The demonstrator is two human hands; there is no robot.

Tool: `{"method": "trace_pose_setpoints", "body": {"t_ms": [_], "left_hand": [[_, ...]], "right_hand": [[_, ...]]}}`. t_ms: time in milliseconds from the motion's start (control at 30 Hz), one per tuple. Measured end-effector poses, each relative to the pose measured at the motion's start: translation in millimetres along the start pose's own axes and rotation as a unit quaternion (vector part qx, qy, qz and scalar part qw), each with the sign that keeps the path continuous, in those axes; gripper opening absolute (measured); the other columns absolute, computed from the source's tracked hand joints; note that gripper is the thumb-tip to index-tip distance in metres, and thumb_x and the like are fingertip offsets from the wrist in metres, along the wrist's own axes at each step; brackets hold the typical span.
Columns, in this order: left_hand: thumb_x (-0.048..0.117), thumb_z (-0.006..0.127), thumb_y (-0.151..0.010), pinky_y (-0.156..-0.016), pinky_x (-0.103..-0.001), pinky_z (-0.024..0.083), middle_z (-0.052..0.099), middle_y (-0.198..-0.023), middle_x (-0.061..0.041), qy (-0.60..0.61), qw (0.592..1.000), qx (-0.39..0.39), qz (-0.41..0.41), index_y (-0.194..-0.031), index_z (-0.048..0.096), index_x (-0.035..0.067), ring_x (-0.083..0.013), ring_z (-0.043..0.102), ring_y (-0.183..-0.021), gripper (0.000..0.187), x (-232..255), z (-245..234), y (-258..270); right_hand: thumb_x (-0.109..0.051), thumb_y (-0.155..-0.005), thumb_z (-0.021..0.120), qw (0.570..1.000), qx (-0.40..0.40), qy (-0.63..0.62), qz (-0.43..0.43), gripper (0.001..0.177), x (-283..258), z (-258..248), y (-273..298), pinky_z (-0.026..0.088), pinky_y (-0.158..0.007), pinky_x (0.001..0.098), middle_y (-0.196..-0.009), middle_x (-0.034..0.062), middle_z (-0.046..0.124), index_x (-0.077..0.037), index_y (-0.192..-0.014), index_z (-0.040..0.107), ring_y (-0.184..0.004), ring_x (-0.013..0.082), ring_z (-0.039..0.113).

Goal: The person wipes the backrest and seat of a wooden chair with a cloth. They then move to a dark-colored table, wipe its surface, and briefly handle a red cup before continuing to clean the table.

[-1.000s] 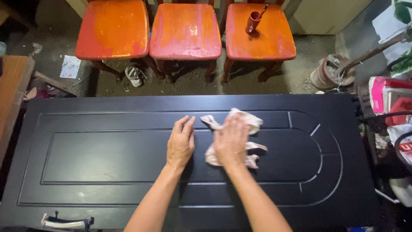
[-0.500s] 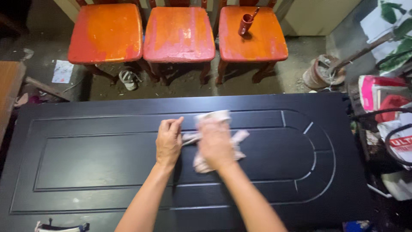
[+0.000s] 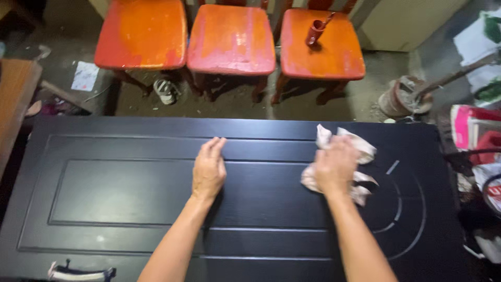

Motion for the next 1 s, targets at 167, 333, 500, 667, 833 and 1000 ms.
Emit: {"method": "trace_pose_setpoints", "body": {"t_ms": [167, 333, 500, 667, 833, 1000], "left_hand": [[-0.001, 0.056, -0.099, -0.101, -0.044, 0.051, 0.061, -0.131, -0.02, -0.047, 0.996, 0.05, -0.059, -0.136, 0.059, 0.005, -0.0389, 0.062, -0.12, 0.038, -49, -48, 19], [0.002, 0.056, -0.099, -0.102, -0.045, 0.051, 0.062, -0.131, -0.02, -0.061, 0.992, 0.082, -0.075, -0.137, 0.059, 0.005, -0.0386, 0.061, -0.122, 0.038, -73, -83, 39], [0.005, 0.057, -0.1, -0.103, -0.045, 0.05, 0.063, -0.133, -0.018, -0.055, 0.988, 0.094, -0.108, -0.135, 0.06, 0.006, -0.038, 0.062, -0.122, 0.035, -90, -92, 45], [0.003, 0.056, -0.1, -0.1, -0.044, 0.051, 0.062, -0.134, -0.018, -0.067, 0.988, 0.086, -0.107, -0.138, 0.06, 0.006, -0.0372, 0.062, -0.12, 0.037, -88, -82, 40], [0.002, 0.053, -0.101, -0.101, -0.043, 0.052, 0.061, -0.136, -0.017, -0.057, 0.989, 0.084, -0.106, -0.139, 0.059, 0.007, -0.0362, 0.062, -0.122, 0.039, -83, -82, 24], [0.004, 0.046, -0.105, -0.101, -0.04, 0.053, 0.059, -0.139, -0.016, 0.004, 0.974, 0.104, -0.202, -0.139, 0.058, 0.008, -0.035, 0.062, -0.124, 0.037, -100, -105, 20]], "right_hand": [[-0.026, -0.092, 0.06, 0.965, 0.032, -0.229, -0.128, 0.05, -184, -29, -14, 0.025, -0.117, 0.0618, -0.138, 0.0288, 0.055, 0.009, -0.128, 0.06, -0.139, 0.045, 0.043], [-0.025, -0.091, 0.062, 0.939, 0.013, -0.268, -0.213, 0.061, -339, -41, 1, 0.023, -0.121, 0.06, -0.146, 0.0306, 0.05, 0.011, -0.139, 0.052, -0.145, 0.0455, 0.039], [-0.022, -0.089, 0.058, 0.918, -0.01, -0.269, -0.292, 0.06, -387, -40, 13, 0.026, -0.122, 0.0543, -0.151, 0.021, 0.053, 0.001, -0.143, 0.053, -0.145, 0.0389, 0.042], [-0.021, -0.099, 0.056, 0.939, -0.016, -0.257, -0.229, 0.048, -295, -21, -15, 0.027, -0.123, 0.0549, -0.144, 0.021, 0.054, -0.001, -0.143, 0.053, -0.142, 0.0376, 0.045], [-0.009, -0.089, 0.051, 0.989, 0.013, -0.115, -0.096, 0.058, -163, -12, -45, 0.027, -0.12, 0.0544, -0.143, 0.0224, 0.059, 0.0, -0.146, 0.052, -0.138, 0.0377, 0.049], [-0.001, -0.085, 0.051, 0.964, -0.007, -0.253, -0.077, 0.042, -185, -30, -20, 0.039, -0.117, 0.0492, -0.13, 0.0239, 0.063, 0.004, -0.126, 0.059, -0.129, 0.0387, 0.057]]}}
Point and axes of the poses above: each hand's wrist, its own y-axis away from the middle knuckle, its own z-axis out of the palm, x = y × z, the point moved 8 cm from there along -y, towards the middle knuckle
